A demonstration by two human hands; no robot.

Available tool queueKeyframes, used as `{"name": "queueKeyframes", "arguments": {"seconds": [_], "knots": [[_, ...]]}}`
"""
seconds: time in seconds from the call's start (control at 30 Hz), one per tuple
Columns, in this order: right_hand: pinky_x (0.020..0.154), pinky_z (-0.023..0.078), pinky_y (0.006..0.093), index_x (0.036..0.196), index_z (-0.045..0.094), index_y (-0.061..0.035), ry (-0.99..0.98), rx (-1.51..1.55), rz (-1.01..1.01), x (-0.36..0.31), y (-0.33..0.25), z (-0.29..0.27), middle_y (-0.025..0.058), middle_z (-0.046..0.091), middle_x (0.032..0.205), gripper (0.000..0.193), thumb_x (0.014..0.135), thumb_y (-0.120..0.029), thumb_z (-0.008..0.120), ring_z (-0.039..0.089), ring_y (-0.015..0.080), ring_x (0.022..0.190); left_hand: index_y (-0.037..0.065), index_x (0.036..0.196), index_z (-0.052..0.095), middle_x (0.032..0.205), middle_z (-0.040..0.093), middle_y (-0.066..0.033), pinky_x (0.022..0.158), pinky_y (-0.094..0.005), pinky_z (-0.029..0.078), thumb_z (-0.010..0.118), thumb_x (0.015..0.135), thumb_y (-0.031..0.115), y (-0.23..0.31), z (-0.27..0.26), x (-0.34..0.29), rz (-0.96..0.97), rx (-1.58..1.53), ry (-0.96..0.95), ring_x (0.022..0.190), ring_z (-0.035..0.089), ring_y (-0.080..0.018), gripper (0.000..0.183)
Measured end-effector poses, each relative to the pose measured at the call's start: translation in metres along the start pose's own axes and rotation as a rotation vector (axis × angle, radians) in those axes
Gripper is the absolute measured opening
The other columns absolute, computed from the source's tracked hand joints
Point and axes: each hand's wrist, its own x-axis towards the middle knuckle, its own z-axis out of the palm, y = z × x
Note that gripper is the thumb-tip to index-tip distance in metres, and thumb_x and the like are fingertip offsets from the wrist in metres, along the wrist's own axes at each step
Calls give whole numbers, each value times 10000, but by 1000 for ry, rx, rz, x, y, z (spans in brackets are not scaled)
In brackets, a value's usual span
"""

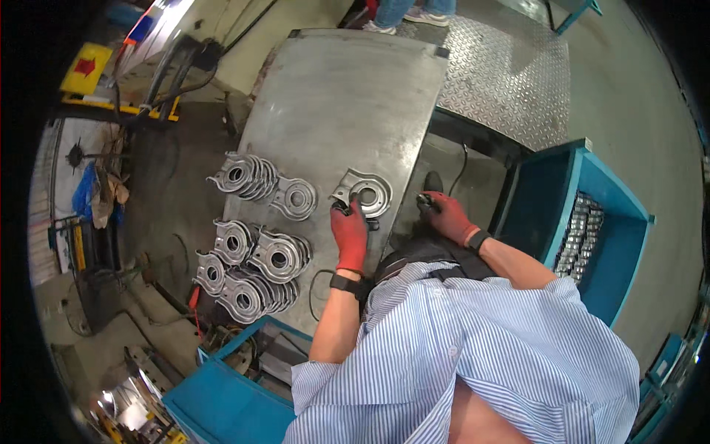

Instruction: Manually inspect and clean industrial metal housings at a workbench.

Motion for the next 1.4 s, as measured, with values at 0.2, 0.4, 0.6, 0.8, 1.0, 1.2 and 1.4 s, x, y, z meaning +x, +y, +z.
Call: {"name": "queueKeyframes", "arguments": {"seconds": [0.2, 0.4, 0.6, 0.8, 1.0, 1.2, 1.4], "knots": [[831, 493, 406, 1131, 602, -56, -13, -33, 49, 0, 11, -4, 188, 634, 1056, 351, 795, -148, 645, 609, 364, 973, -59, 942, 598, 923, 614, -285, 736, -467, 449, 512, 920, 257, 13, -70, 34, 78, 404, 145, 867, 579, -445, 329], [837, 490, 398, 1152, 588, -49, -68, -85, 39, 8, 13, -1, 196, 633, 1064, 384, 787, -150, 655, 609, 367, 979, -73, 1005, 584, 1009, 595, -295, 785, -482, 432, 490, 913, 242, -10, -97, 67, 34, 529, 241, 869, 581, -437, 341], [835, 489, 395, 1133, 600, -51, -98, -104, 114, 13, 3, -7, 198, 636, 1050, 367, 780, -133, 658, 611, 365, 975, -69, 1227, 452, 1278, 441, -296, 959, -509, 365, 587, 838, 251, 20, -58, 48, -148, 638, 384, 1144, 450, -450, 522], [812, 497, 392, 1103, 618, -50, -91, -84, 75, 13, 6, -4, 197, 645, 1023, 330, 786, -134, 652, 621, 360, 958, 51, 1235, 465, 1298, 433, -213, 981, -501, 337, 662, 787, 315, 15, -47, 29, 66, 868, 232, 1250, 356, -400, 556], [804, 499, 392, 1104, 621, -51, -94, -70, 133, 10, 5, -10, 205, 648, 999, 324, 800, -160, 652, 631, 356, 940, 83, 1063, 549, 1131, 506, -165, 897, -446, 399, 632, 802, 273, 9, -54, 44, 163, 930, 135, 1086, 480, -321, 333], [787, 501, 401, 1117, 613, -47, -73, -85, -26, 10, 11, -3, 218, 651, 966, 337, 816, -195, 644, 637, 363, 914, 84, 960, 590, 974, 557, -164, 725, -351, 487, 528, 819, 138, -15, -59, 49, 277, 1053, 53, 866, 591, -295, 163], [806, 493, 391, 1142, 606, -54, -72, -83, 85, 7, 16, -6, 217, 646, 1005, 387, 785, -189, 669, 632, 352, 952, 85, 919, 597, 943, 559, -162, 670, -371, 491, 534, 798, 150, -4, -53, 46, 413, 998, 0, 818, 599, -291, 151]]}}
